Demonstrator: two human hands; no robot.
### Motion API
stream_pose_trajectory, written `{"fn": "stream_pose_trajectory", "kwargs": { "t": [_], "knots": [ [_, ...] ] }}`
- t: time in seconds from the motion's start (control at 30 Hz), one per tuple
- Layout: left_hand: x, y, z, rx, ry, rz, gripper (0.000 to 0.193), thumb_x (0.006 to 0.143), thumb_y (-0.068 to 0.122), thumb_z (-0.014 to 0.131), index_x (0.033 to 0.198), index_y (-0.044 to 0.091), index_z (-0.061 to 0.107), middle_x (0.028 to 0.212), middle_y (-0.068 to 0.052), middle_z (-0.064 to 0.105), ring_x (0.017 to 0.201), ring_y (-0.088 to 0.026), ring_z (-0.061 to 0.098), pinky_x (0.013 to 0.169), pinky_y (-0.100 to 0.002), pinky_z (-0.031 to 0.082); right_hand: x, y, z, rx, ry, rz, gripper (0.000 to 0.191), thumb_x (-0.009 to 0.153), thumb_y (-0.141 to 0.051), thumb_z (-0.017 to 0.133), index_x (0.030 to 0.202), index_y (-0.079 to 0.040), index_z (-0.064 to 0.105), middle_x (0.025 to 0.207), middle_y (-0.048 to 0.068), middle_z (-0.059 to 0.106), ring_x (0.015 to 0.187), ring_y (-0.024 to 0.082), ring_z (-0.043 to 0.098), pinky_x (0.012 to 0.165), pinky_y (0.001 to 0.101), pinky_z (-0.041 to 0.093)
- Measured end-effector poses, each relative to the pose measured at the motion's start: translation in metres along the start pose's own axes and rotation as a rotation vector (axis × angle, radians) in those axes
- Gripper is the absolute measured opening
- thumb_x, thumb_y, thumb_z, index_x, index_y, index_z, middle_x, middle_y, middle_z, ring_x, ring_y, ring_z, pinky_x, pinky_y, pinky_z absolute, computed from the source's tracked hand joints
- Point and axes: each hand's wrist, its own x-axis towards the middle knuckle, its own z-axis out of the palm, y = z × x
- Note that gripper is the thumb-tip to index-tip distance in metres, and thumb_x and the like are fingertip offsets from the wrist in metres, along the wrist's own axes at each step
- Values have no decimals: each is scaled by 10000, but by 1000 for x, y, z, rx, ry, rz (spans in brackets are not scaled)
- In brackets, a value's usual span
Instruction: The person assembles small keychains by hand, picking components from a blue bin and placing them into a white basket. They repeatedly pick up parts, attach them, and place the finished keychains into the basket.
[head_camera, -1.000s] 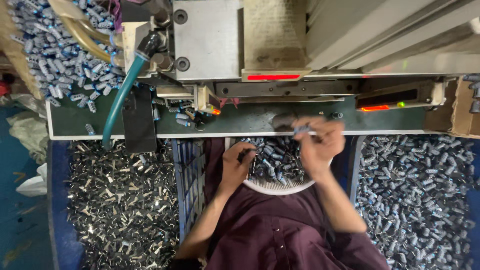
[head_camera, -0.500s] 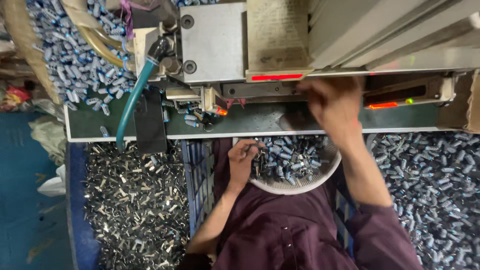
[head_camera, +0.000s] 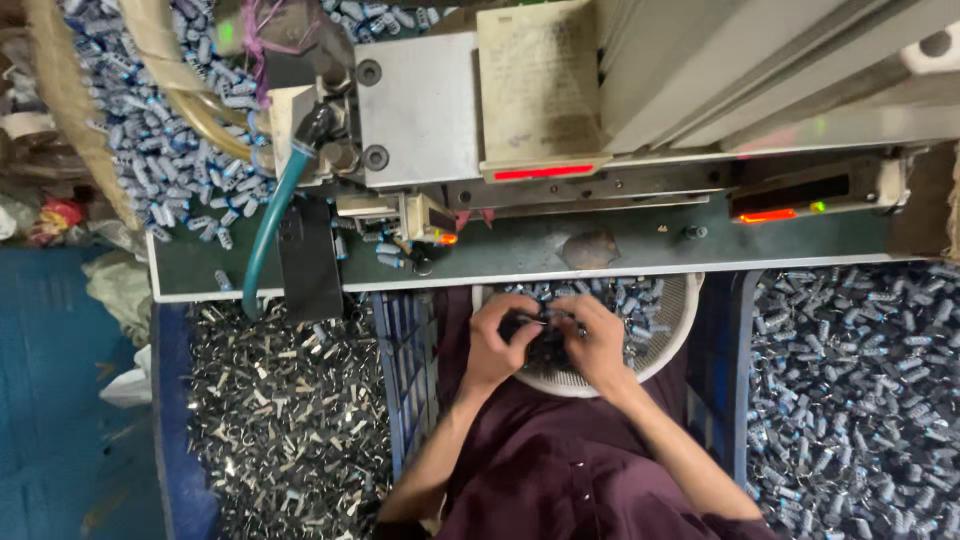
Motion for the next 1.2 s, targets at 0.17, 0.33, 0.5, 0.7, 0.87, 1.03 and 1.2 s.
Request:
{"fn": "stream_pose_trajectory", "kwargs": {
  "t": [0.17,0.33,0.5,0.7,0.87,1.03,1.2],
  "knots": [
    [15,22,-7,227,-100,112,243,783,25,773,998,38,662,931,-134,680,871,-322,697,785,-369,551,9,18,-1,85,-84,32,253,803,110,690,1012,-26,731,978,115,745,876,210,727,772,302,556],
    [13,35,-2,249,-96,282,252,770,-19,740,994,36,638,926,-134,650,903,-356,650,813,-410,543,-6,40,9,636,-21,435,181,920,70,637,1077,-14,605,985,90,751,876,103,697,780,252,560],
    [9,29,0,291,-122,349,282,738,-62,711,998,13,630,931,-139,633,886,-345,633,786,-410,538,-15,57,13,531,-50,410,268,867,115,726,1040,23,542,902,141,723,804,113,681,701,254,543],
    [-7,12,0,242,-97,311,288,736,-83,708,996,29,650,953,-108,669,912,-317,668,811,-389,552,-5,50,-4,606,-56,283,306,812,197,722,877,19,482,967,211,752,806,160,739,701,278,605],
    [-10,8,-18,-2,-123,88,299,697,-39,693,995,-11,679,971,-117,698,892,-258,704,805,-352,565,26,8,-31,610,210,56,266,932,207,612,926,0,446,1027,227,728,903,182,732,767,318,635],
    [-1,11,-34,-260,-322,98,366,807,252,570,1030,-1,714,1003,-87,686,951,-209,677,856,-300,521,111,-38,-68,141,310,-369,222,909,185,600,996,43,453,1006,253,687,929,315,761,715,353,648],
    [-4,18,-37,-170,-250,20,380,906,363,728,1001,-3,701,939,-91,665,875,-199,672,812,-308,518,175,-44,-79,-343,153,-535,333,914,58,710,1215,-68,648,1174,145,684,1073,407,666,936,499,514]
  ]
}}
